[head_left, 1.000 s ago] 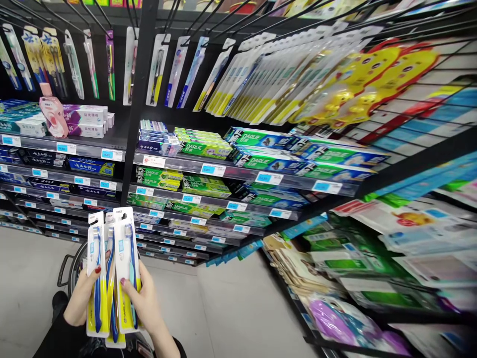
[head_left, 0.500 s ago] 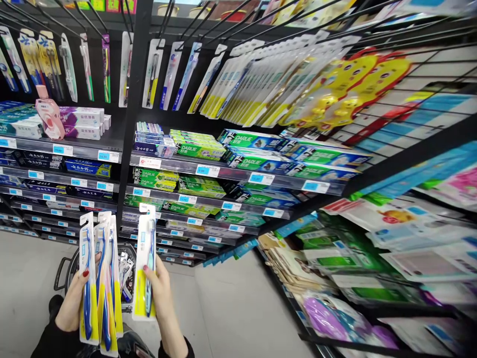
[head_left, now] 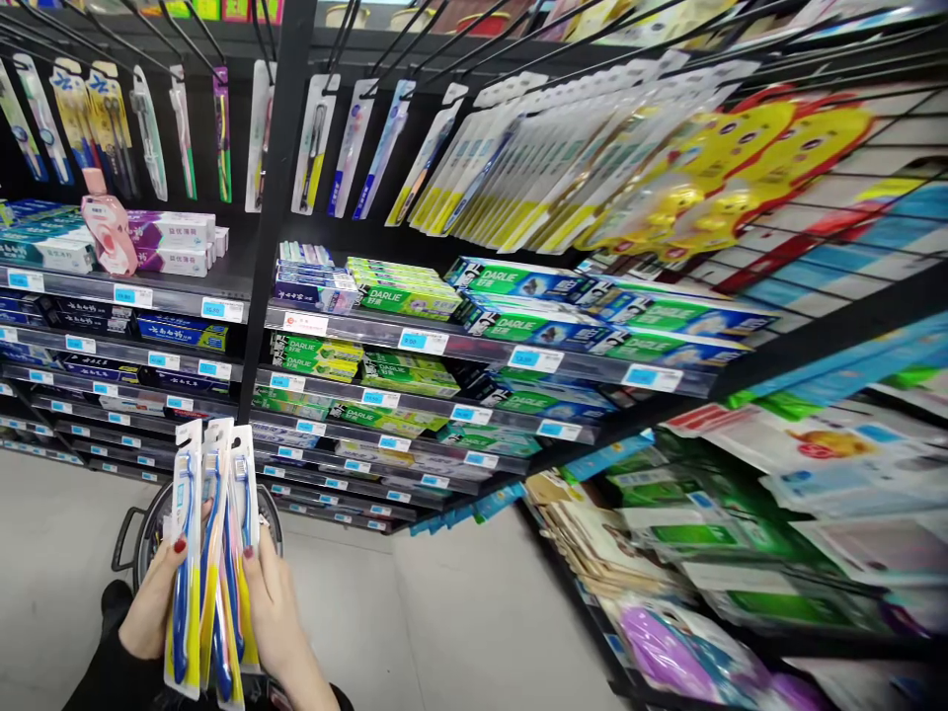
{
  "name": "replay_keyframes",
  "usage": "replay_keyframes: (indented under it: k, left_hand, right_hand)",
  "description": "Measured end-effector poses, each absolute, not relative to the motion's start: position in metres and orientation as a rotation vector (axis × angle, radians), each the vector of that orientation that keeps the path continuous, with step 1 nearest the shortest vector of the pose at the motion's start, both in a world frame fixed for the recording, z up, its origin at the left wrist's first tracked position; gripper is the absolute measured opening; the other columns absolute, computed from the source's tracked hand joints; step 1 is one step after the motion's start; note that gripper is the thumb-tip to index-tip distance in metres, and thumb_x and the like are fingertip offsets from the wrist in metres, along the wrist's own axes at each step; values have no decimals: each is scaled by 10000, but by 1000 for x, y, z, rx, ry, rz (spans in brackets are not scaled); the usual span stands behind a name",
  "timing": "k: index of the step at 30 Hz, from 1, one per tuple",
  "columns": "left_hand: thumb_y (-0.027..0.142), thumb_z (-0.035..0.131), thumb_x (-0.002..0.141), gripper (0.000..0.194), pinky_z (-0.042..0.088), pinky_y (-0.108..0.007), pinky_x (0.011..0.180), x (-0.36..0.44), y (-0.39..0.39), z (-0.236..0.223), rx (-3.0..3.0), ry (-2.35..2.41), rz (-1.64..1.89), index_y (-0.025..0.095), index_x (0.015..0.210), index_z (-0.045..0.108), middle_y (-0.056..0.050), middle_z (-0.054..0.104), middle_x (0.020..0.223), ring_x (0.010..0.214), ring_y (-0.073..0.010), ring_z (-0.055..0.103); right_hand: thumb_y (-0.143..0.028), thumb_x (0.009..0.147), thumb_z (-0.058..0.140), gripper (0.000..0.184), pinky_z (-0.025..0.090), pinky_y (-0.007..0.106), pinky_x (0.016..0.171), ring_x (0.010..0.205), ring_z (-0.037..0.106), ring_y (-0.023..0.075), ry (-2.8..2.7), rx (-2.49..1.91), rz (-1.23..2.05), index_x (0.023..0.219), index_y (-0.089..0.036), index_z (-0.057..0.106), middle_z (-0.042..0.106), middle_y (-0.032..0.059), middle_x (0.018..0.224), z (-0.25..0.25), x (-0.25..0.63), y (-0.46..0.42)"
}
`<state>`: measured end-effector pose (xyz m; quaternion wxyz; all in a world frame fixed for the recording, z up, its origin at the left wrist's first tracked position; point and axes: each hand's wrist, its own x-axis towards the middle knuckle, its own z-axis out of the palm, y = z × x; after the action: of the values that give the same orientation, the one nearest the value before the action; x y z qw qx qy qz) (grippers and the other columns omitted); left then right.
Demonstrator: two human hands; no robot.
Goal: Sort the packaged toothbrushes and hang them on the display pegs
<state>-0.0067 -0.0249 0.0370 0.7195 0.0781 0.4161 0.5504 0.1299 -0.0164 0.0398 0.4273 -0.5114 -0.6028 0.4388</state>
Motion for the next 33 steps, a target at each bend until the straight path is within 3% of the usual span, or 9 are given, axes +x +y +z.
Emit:
replay_keyframes:
  k: [2, 7, 12, 16, 20, 25, 30, 33]
  left_hand:
    - [358, 642, 689, 519, 405, -381, 953, -7, -25, 37, 170, 917, 1211, 258, 1186, 531, -44, 615, 1148, 1097, -274, 522]
    - [319, 631, 705, 405, 418, -395, 940, -6, -20, 43, 169, 901, 1198, 205, 1092, 600, -66, 618, 1139, 1100, -285, 518]
    - [300, 636, 712, 487, 420, -398, 943, 2, -19, 33, 119, 936, 1233, 215, 1177, 518, -72, 616, 1140, 1082, -279, 534]
    - [372, 656, 691, 566, 410, -358, 957, 9, -19, 23, 128, 1065, 1236, 181, 1196, 488, -93, 638, 1097, 1076, -269, 540]
    - [554, 486, 747, 638, 353, -392, 998, 13, -14, 24, 133, 976, 1187, 176, 1259, 448, -120, 592, 1172, 1116, -283, 507]
    - [660, 385, 726, 775, 293, -433, 1022, 13, -7, 22, 113, 755, 1202, 135, 1295, 412, -159, 566, 1196, 1147, -324, 468]
    - [642, 424, 720, 716, 351, -443, 978, 9, -13, 21, 56, 826, 1115, 140, 1224, 508, -153, 614, 1127, 1129, -339, 482]
    - [479, 634, 664, 540, 359, -409, 983, 7, -17, 24, 126, 944, 1140, 160, 1098, 614, -119, 663, 1041, 1097, -326, 513]
  right_hand:
    - [-381, 896, 323, 327, 449, 258, 639, 687, 571, 172, -1582, -1254, 1106, 1123, -221, 496, 606, 28, 812, 40, 130, -15]
    - [-381, 865, 386, 288, 424, 387, 790, 981, 493, 260, -1692, -1515, 859, 1080, -213, 478, 509, 103, 1036, 37, 131, -14]
    - [-354, 800, 494, 327, 420, 410, 787, 957, 464, 256, -1692, -1386, 637, 1081, -192, 451, 422, 111, 1025, 49, 124, -17]
    - [-306, 717, 608, 246, 411, 395, 812, 973, 447, 249, -1731, -1417, 750, 934, -214, 537, 411, 74, 994, 62, 114, -11]
    - [-188, 684, 606, 80, 401, 358, 817, 952, 440, 220, -1627, -1393, 908, 725, -188, 536, 381, 51, 946, 56, 110, -1]
    - [-167, 686, 573, 79, 361, 352, 838, 945, 420, 209, -1471, -1366, 1010, 656, -182, 502, 358, 42, 945, 44, 111, 3]
    - [-274, 773, 503, 134, 353, 315, 805, 874, 436, 185, -1300, -1241, 1161, 671, -192, 474, 369, 27, 887, 36, 112, 7]
    - [-351, 787, 507, 204, 374, 280, 746, 830, 456, 172, -1114, -1044, 1325, 670, -199, 437, 411, 14, 849, 33, 112, 10]
